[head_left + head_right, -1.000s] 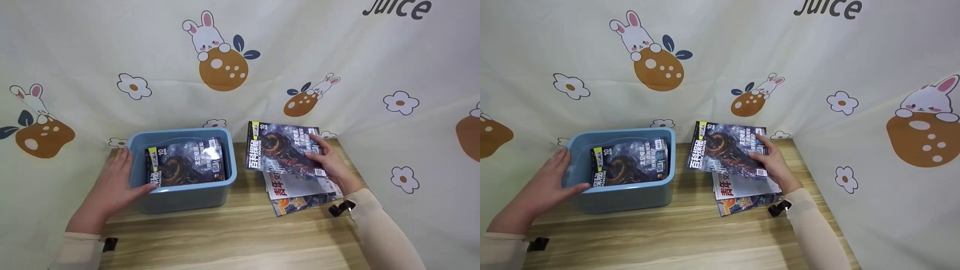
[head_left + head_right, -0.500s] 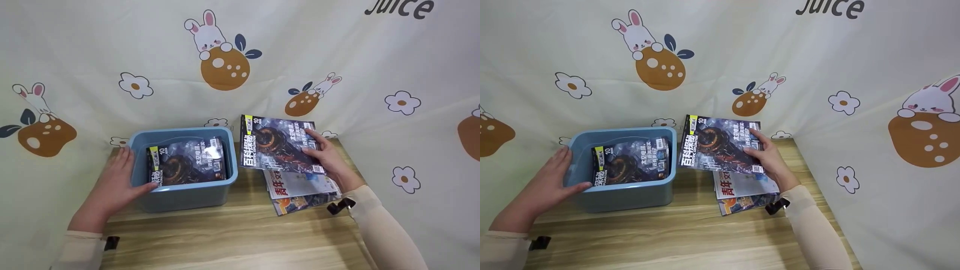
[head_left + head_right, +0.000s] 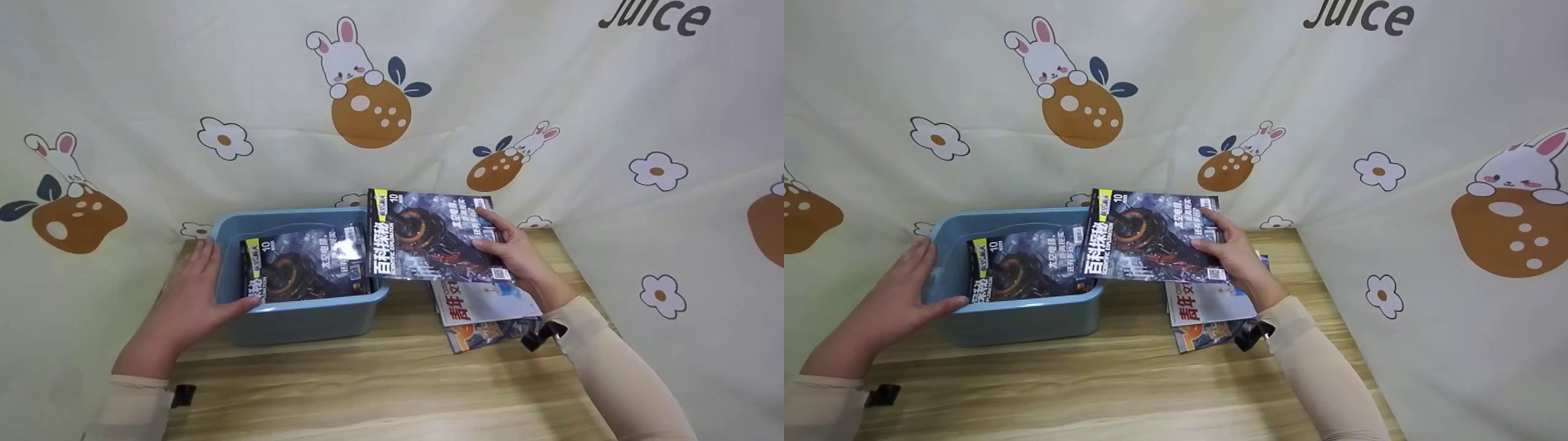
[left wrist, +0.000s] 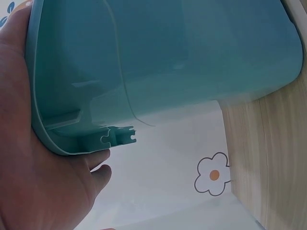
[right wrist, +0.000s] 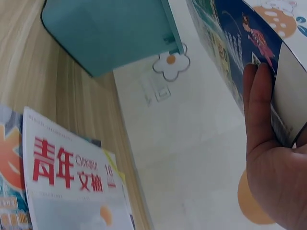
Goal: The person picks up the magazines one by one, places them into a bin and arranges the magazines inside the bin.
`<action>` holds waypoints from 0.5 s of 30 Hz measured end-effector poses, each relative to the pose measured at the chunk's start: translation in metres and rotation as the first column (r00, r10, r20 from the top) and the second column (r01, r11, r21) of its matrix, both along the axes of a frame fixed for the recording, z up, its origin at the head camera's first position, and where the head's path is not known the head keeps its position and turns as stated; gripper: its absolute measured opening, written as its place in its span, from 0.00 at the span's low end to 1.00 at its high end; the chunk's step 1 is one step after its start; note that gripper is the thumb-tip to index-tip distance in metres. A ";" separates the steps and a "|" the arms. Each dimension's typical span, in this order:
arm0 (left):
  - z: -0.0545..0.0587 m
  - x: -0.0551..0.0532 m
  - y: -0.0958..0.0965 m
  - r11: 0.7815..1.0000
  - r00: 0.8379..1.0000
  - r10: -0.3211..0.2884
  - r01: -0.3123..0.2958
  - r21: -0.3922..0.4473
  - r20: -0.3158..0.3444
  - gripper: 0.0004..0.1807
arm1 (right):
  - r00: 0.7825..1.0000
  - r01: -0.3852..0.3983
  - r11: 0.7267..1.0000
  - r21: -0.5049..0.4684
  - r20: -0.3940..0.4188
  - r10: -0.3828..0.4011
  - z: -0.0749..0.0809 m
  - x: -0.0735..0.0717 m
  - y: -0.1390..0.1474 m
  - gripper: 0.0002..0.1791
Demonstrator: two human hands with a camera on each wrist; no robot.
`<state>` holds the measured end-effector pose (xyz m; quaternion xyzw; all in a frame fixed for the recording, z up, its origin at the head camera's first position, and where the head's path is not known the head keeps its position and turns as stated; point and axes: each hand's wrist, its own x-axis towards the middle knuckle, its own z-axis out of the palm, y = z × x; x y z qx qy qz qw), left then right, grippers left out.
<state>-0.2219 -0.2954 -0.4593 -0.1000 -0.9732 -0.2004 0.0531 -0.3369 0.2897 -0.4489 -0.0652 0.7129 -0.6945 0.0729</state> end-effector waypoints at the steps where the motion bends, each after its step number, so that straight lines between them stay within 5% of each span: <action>1: 0.000 0.000 0.000 1.000 1.000 0.002 -0.002 0.002 0.005 0.73 | 1.000 -0.003 1.000 -0.009 0.010 0.003 0.001 0.001 -0.004 0.44; 15: -0.001 -0.001 0.001 1.000 1.000 0.004 -0.004 0.003 0.011 0.74 | 0.999 -0.051 0.998 -0.022 0.010 0.051 0.014 -0.004 -0.054 0.44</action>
